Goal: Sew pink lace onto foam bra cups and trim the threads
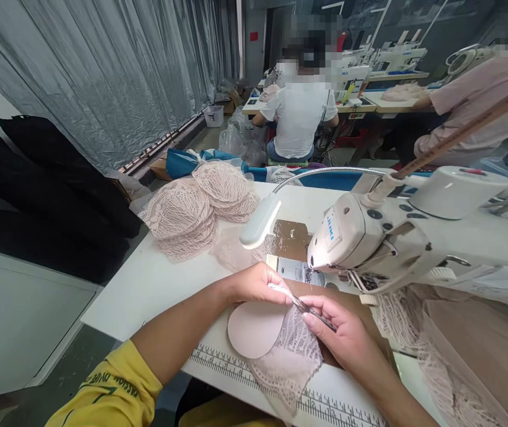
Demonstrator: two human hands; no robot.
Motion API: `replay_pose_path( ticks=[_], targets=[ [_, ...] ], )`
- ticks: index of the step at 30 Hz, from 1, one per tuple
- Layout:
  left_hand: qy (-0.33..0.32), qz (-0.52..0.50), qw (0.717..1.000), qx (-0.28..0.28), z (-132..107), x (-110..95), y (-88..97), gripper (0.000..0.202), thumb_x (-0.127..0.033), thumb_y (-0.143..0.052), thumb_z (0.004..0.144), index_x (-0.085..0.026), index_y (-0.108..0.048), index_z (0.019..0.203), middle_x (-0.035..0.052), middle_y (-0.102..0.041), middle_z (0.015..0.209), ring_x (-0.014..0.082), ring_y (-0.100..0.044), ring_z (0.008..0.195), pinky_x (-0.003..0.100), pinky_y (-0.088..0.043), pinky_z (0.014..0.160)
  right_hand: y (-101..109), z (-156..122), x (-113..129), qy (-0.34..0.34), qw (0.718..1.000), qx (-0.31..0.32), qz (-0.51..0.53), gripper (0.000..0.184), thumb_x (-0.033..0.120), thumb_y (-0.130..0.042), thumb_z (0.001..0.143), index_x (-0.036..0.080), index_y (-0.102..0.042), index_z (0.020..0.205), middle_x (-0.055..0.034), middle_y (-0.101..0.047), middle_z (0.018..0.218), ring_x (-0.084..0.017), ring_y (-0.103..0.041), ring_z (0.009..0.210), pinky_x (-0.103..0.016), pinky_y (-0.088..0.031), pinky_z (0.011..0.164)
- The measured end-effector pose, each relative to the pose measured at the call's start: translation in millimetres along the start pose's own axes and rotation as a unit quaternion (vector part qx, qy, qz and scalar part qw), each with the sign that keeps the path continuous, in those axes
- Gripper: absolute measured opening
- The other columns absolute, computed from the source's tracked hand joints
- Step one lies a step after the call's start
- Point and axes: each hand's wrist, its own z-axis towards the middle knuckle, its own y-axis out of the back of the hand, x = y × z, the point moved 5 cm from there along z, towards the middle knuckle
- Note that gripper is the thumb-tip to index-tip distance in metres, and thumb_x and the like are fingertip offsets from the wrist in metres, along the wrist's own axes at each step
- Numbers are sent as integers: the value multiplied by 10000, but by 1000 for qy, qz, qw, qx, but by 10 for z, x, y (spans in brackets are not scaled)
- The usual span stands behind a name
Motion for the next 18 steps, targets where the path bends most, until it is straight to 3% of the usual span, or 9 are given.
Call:
replay_pose_path(
  ticks=[8, 13, 16, 18],
  targets=[
    [-13, 49, 998, 32, 28, 16, -103, 327, -391, -766, 676, -79, -673, 708, -45, -465, 569, 58, -381, 543, 192, -275, 505, -70, 27, 21, 26, 999, 37, 5, 283, 422, -543, 876, 250, -629, 1083, -29, -691, 1037, -212, -625, 971, -339, -487, 845],
    [-27, 50, 998, 40, 28, 4, -102, 314, -389, -768, 686, -92, -689, 751, -25, -525, 637, 65, -432, 601, 179, -318, 532, -58, 39, 53, 19, 999, 44, 10, 291, 426, -526, 885, 219, -662, 1039, -57, -697, 1025, -216, -637, 925, -349, -496, 823],
    [-21, 53, 994, 89, -21, -35, -78, 324, -379, -757, 707, -109, -705, 879, 0, -592, 726, 85, -498, 654, 184, -389, 581, -24, 44, 45, 13, 999, 37, 19, 299, 439, -539, 872, 212, -663, 1023, -64, -700, 1005, -216, -642, 909, -349, -503, 817],
    [11, 82, 991, 104, -65, -42, -24, 384, -405, -752, 708, -122, -697, 961, -5, -589, 708, 78, -489, 588, 185, -388, 530, 9, 47, 24, 6, 999, 22, 28, 311, 460, -545, 861, 215, -659, 1014, -59, -704, 946, -215, -648, 877, -346, -515, 794]
  ],
)
